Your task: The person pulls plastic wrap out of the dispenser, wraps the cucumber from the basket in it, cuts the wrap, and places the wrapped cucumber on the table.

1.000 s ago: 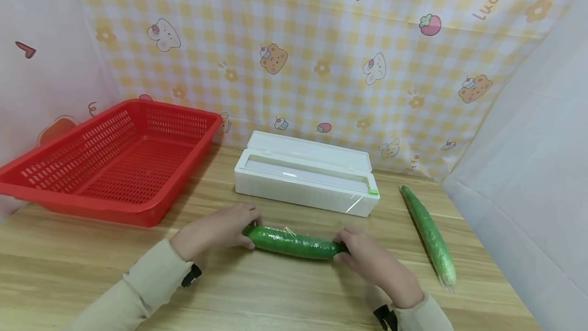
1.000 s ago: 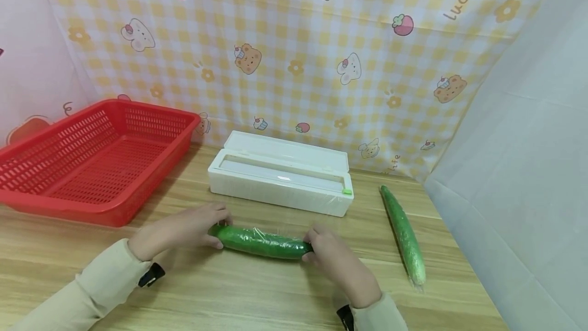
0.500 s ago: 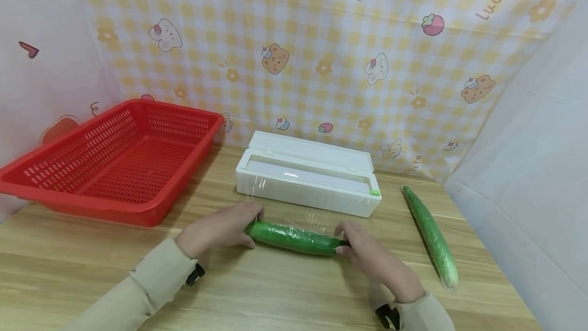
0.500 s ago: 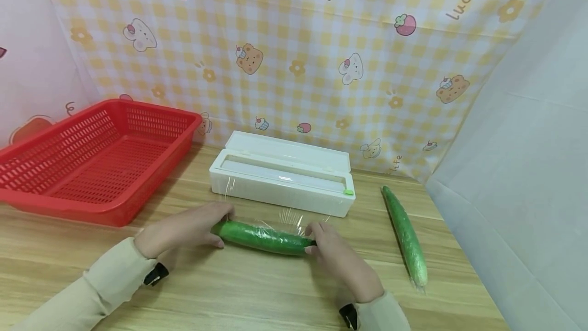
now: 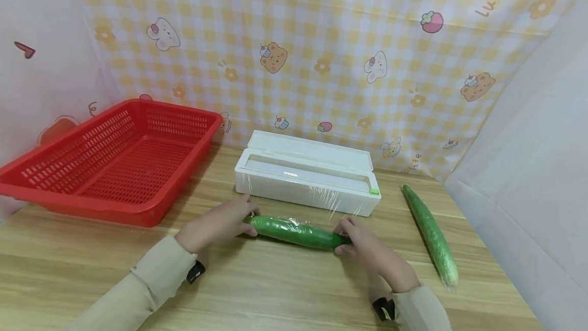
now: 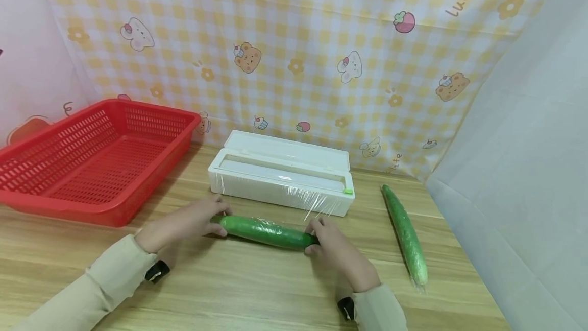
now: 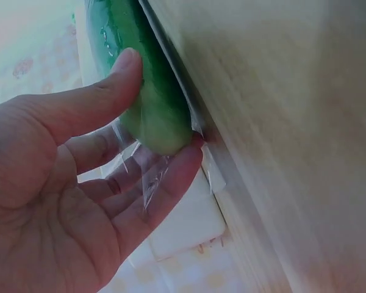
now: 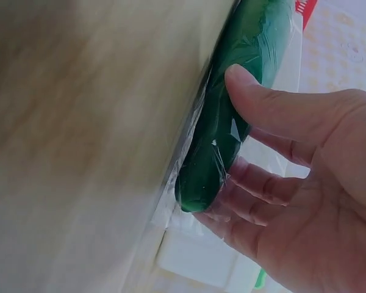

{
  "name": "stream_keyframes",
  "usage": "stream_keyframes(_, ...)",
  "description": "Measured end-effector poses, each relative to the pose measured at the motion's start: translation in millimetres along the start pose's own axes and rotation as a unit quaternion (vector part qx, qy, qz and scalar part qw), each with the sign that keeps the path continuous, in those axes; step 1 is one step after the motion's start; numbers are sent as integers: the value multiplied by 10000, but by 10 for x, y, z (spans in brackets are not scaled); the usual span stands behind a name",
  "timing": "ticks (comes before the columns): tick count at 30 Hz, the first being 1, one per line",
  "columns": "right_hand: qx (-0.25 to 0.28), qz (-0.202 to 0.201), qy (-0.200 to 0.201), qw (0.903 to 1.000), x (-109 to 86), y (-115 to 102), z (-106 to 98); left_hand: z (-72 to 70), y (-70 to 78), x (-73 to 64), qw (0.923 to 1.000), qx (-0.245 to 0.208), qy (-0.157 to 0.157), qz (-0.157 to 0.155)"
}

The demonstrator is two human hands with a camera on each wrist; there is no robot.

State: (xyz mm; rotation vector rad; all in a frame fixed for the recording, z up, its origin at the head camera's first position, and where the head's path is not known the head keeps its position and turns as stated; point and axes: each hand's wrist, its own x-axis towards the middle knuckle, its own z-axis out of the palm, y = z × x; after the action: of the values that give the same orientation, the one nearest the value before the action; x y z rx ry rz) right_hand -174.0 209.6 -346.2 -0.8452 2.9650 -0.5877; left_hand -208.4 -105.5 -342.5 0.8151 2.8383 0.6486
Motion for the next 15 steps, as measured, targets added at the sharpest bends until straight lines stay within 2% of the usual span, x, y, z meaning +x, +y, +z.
stream_keyframes(10,85,455,-136,9988,81,52,-20,-47,-12,127,9990,-315,63,-304)
stream_keyframes(13,204,560,-118,9982,110,63,-29,-57,-13,145,9992,-258,82,-286)
stream_keyframes(15,180,486,-120,9986,123,75,-41,-59,-21,150,9996,-88,131,-233)
